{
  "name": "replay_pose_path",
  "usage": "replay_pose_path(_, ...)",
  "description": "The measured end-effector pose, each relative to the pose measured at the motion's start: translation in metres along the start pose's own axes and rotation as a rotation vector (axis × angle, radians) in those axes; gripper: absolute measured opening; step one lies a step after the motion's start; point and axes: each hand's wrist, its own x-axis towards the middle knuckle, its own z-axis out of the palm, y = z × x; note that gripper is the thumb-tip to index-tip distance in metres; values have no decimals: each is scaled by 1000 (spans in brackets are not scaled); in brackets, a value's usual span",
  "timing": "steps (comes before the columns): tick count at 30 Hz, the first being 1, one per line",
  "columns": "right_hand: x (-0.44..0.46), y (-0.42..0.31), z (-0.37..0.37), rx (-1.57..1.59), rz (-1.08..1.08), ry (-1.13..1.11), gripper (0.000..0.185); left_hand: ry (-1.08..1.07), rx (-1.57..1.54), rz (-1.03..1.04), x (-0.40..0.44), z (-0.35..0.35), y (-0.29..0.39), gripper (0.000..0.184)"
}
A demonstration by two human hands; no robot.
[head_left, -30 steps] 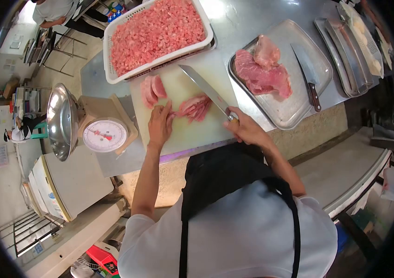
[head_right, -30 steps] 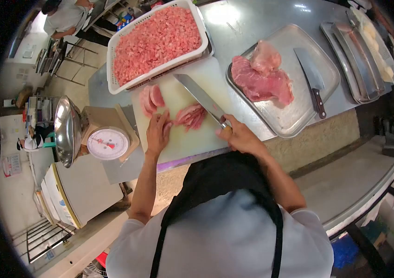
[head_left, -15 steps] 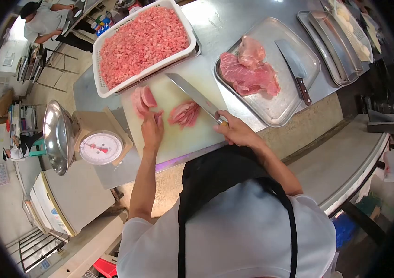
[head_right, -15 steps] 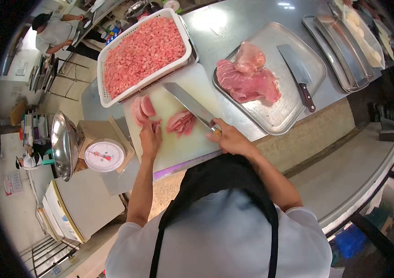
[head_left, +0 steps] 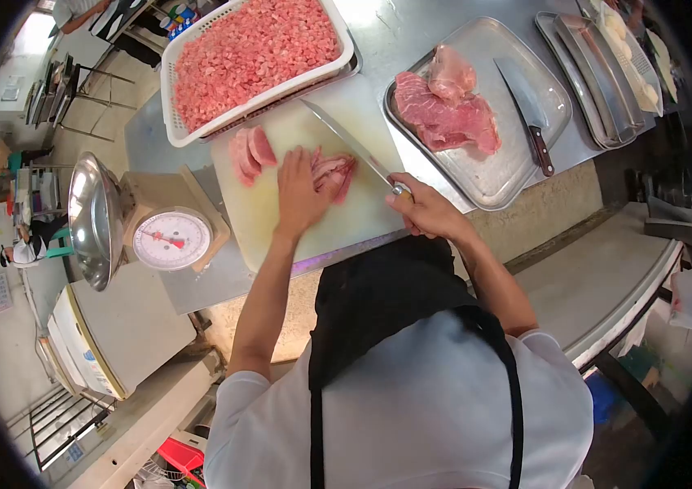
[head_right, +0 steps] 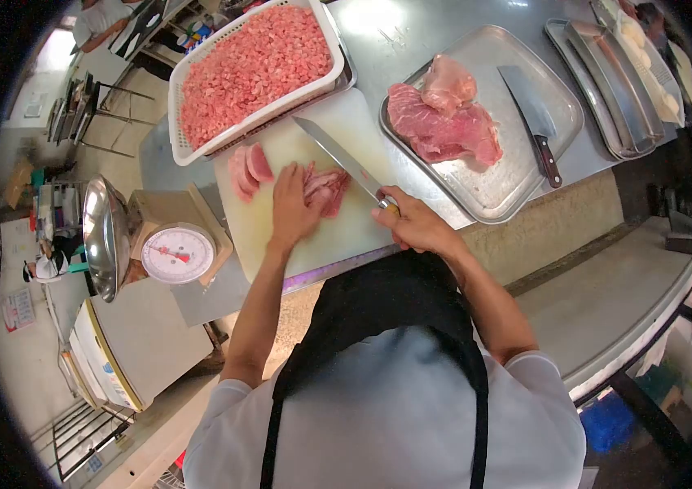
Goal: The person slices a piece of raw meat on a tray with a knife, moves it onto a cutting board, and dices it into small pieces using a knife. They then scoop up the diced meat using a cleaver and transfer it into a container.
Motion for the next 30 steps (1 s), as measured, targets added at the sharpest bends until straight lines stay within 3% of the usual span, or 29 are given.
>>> replay_pose_path(3,-1,-4,-2,-35,-1,18,64,-58,6,41,-13,2,17,86)
replay_pose_path(9,0,-8,8,-229,-37,151,62,-115,29,-80,-13,-7,31,90)
replay_pose_path(15,0,-3,13,-286,-60,202,61,-87,-45,74,-15,0,23,92)
replay_pose_path(16,-1,-4,15,-316,-96,219,61,-101,-50,88,-12,0,21,90)
replay_pose_path(18,-11,-16,19,-199,43,146,61,-142,-65,112,-11,-6,22,88)
replay_pose_path(19,-17,-20,21,-139,116,111,61,-129,-26,94,-10,-11,27,80)
replay_pose_path(22,-17,-7,24,-297,-84,226,58,-39,40,42,-1,-12,38,55)
replay_pose_path(25,-47,-37,13,-168,137,79,57,63,70,-41,13,1,42,30)
replay_pose_path(27,-46,-24,19,-219,49,101,58,32,130,-115,20,19,44,18)
replay_pose_path(30,3,33,32,-375,-245,231,61,48,153,-78,25,21,46,31)
